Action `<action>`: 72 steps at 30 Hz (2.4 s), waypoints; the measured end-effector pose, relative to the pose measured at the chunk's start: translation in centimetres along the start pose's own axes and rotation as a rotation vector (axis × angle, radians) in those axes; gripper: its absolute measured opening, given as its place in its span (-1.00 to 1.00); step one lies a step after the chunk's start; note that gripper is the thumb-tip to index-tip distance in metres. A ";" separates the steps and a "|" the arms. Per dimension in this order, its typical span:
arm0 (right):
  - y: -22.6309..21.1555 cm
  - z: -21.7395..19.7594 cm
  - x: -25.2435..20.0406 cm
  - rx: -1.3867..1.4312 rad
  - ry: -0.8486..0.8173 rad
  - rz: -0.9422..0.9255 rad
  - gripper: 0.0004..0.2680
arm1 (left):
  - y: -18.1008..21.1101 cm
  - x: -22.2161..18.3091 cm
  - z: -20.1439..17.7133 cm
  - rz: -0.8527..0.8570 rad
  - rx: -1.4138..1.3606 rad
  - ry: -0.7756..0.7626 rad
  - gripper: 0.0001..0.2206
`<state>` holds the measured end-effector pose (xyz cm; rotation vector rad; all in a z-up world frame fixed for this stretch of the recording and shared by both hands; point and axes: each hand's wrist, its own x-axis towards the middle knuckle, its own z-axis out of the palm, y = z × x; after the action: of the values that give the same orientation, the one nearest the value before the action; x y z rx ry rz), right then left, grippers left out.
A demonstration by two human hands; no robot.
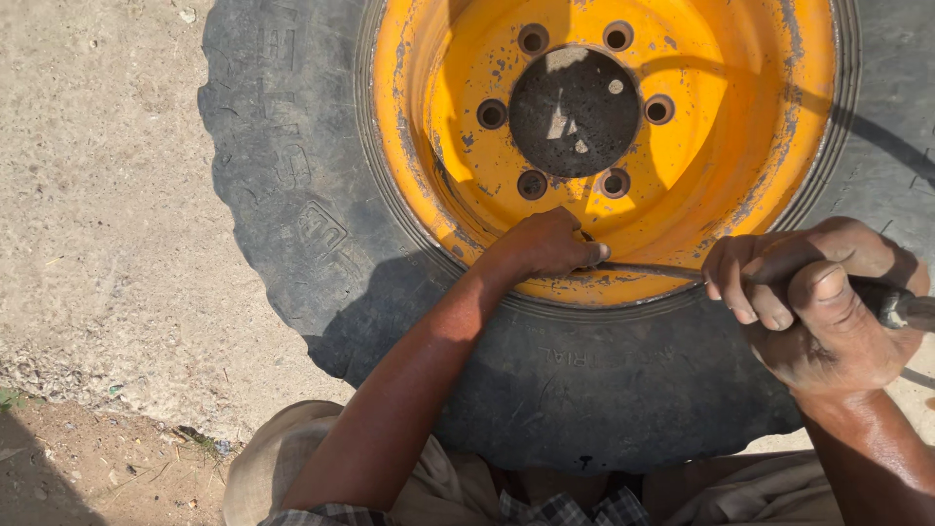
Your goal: The person uses a pressure gauge and a tire iron to check and manage the air pressure of a tire on a yellow wheel rim.
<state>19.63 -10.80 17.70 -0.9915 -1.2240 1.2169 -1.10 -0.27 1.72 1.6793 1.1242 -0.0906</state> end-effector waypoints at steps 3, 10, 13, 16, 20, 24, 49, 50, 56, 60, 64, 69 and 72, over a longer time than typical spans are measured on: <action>-0.4 1.1 -0.4 0.100 0.027 -0.082 -0.67 | 0.6 -0.3 -0.3 -0.026 -0.063 -0.060 -0.50; 1.1 -0.1 -1.0 -0.011 0.047 -0.014 -0.72 | 1.3 -0.1 -0.6 -0.065 -0.092 -0.102 -0.56; 0.2 -0.1 -1.0 -0.233 -0.013 -0.033 -0.74 | 1.2 -0.5 -0.4 -0.033 -0.189 -0.121 -0.62; -1.2 0.4 -0.8 -0.018 0.003 -0.019 -0.68 | 1.6 -0.3 -0.6 -0.054 -0.264 -0.138 -0.64; -2.0 0.4 -0.5 0.215 0.059 -0.065 -0.69 | 1.8 -0.4 -0.5 -0.048 -0.288 -0.142 -0.63; -1.3 -0.6 -0.5 0.014 -0.044 0.008 -0.69 | 1.3 -0.4 -0.5 -0.046 -0.181 -0.105 -0.60; -0.4 -0.3 0.4 0.199 0.023 -0.100 -0.74 | 1.1 -0.4 -0.4 -0.099 -0.235 -0.143 -0.48; -0.4 -0.3 0.4 0.199 0.018 -0.104 -0.73 | 1.1 -0.4 -0.4 -0.094 -0.240 -0.147 -0.48; -0.6 -1.1 0.7 0.195 -0.018 -0.076 -0.69 | 1.4 -0.4 -0.4 -0.129 -0.185 -0.134 -0.49; -0.6 -2.4 0.9 0.178 -0.123 -0.046 -0.73 | 0.8 -0.5 -0.5 -0.084 -0.164 -0.109 -0.47; -0.7 -2.9 0.9 0.143 -0.224 -0.050 -0.78 | 0.2 0.2 -0.3 -0.088 -0.210 -0.137 -0.49; -0.8 -3.1 1.7 0.142 -0.338 -0.017 -0.79 | -0.1 0.7 -0.3 -0.170 -0.207 -0.189 -0.40; -0.2 -3.9 1.7 0.152 -0.315 0.003 -0.76 | -0.3 0.3 -0.5 -0.029 -0.268 -0.162 -0.43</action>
<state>23.42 -8.83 17.70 -0.7080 -1.3479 1.4851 -1.35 0.30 1.51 1.3930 0.9926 -0.0884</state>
